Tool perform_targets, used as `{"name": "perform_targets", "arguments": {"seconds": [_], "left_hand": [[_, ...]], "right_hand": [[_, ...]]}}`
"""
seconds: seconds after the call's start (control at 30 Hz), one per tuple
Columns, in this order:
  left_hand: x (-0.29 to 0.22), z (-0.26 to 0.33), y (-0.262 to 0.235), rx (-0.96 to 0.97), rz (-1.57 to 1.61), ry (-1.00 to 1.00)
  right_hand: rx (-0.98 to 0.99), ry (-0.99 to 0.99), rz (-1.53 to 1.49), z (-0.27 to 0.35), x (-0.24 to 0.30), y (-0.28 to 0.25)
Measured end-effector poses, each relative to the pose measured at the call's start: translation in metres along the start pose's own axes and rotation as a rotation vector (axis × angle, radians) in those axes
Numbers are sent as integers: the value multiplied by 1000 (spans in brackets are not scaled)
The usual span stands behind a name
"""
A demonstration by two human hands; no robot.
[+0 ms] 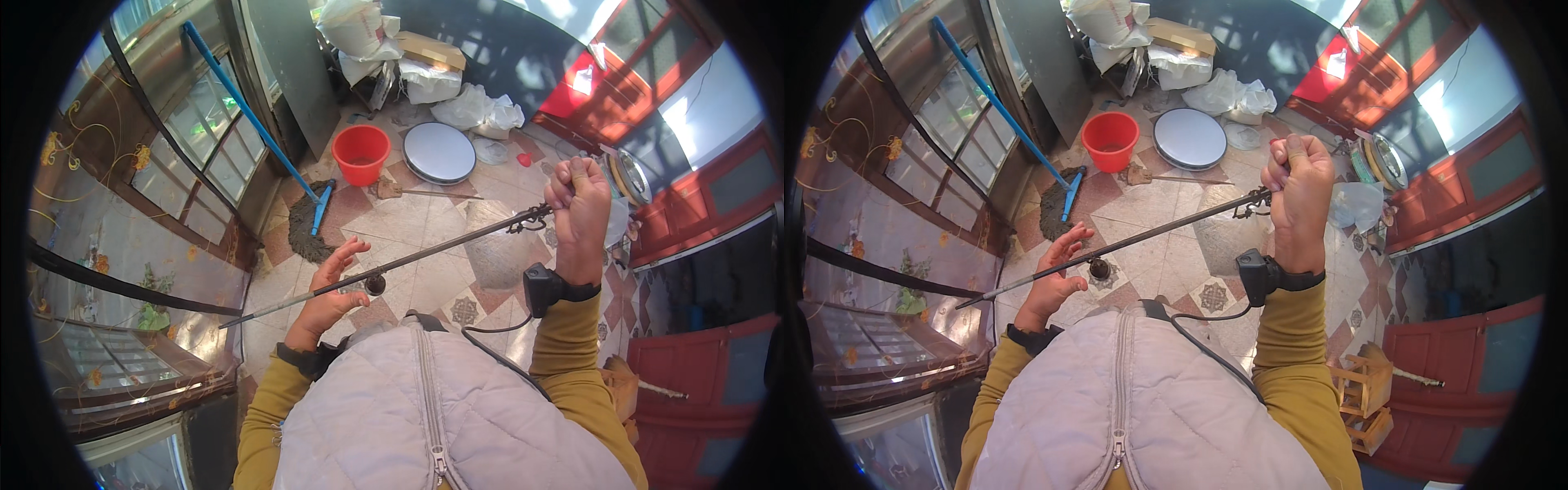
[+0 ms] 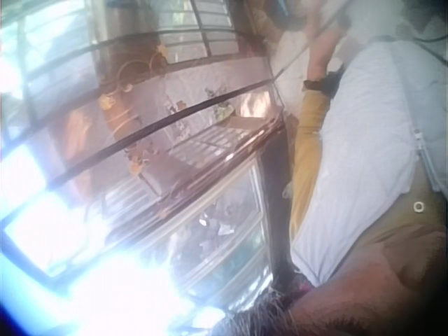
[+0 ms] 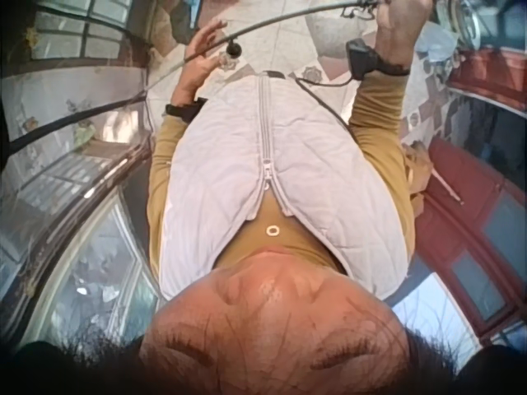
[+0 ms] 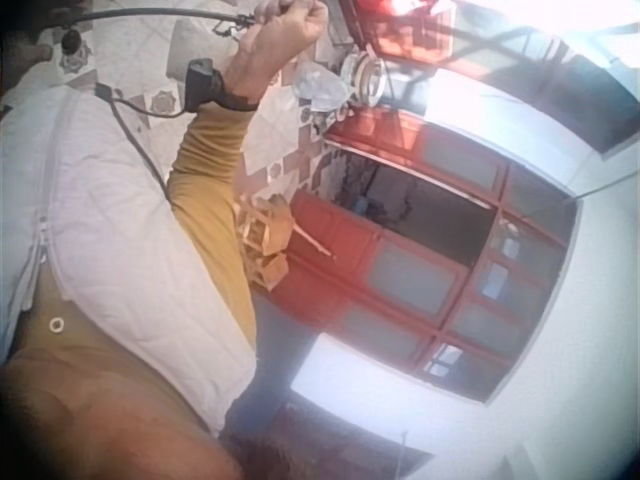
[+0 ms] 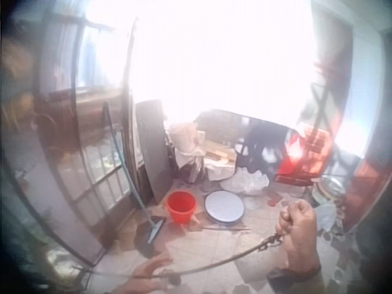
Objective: The person assembles a fishing rod by connecting sections and attaching a line with a hook. They move between an outdoor area and an indoor tiled room, handling the rod and line, then hang the assembled rod on a window frame.
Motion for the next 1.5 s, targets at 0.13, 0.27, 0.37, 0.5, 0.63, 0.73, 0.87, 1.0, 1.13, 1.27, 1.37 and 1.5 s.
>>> {"name": "perform_targets", "arguments": {"seconds": [0.13, 0.27, 0.37, 0.5, 0.63, 0.73, 0.87, 1.0, 1.13, 1.27, 1.37, 1.5], "left_hand": [[-2, -3, 3, 7, 6, 19], [-4, -5, 8, -8, 26, 20], [-2, -10, 8, -15, 36, 11], [5, -21, 10, -13, 58, 6], [14, -32, 19, 22, 112, -16], [25, -38, 30, -11, 224, -81], [44, -50, 34, -48, 239, -124], [65, -64, 35, -140, 168, -165], [87, -85, 29, -268, 272, -186], [114, -119, 6, -338, 135, -341], [144, -153, -19, -310, 164, -424], [200, -206, -60, -395, 268, -538]], "right_hand": [[-8, -2, 13, -5, -3, 4], [-21, 14, 17, -10, -7, 3], [-2, 21, 26, -18, -15, 6], [32, 54, 37, -33, -28, 8], [31, 103, 60, -47, -47, 5], [66, 178, 63, -58, -68, -1], [89, 269, 78, -77, -109, -11], [152, 398, 93, -106, -157, -23], [244, 512, 116, -135, -216, -28], [260, 578, 188, -168, -287, -26], [229, 608, 226, -193, -351, -27], [227, 634, 345, -224, -446, -23]]}}
Point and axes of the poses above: each hand's wrist, its own z-axis away from the middle knuckle, its own y-axis out of the palm, x = y × z, the point moved 2 cm from there along -z, towards the middle knuckle
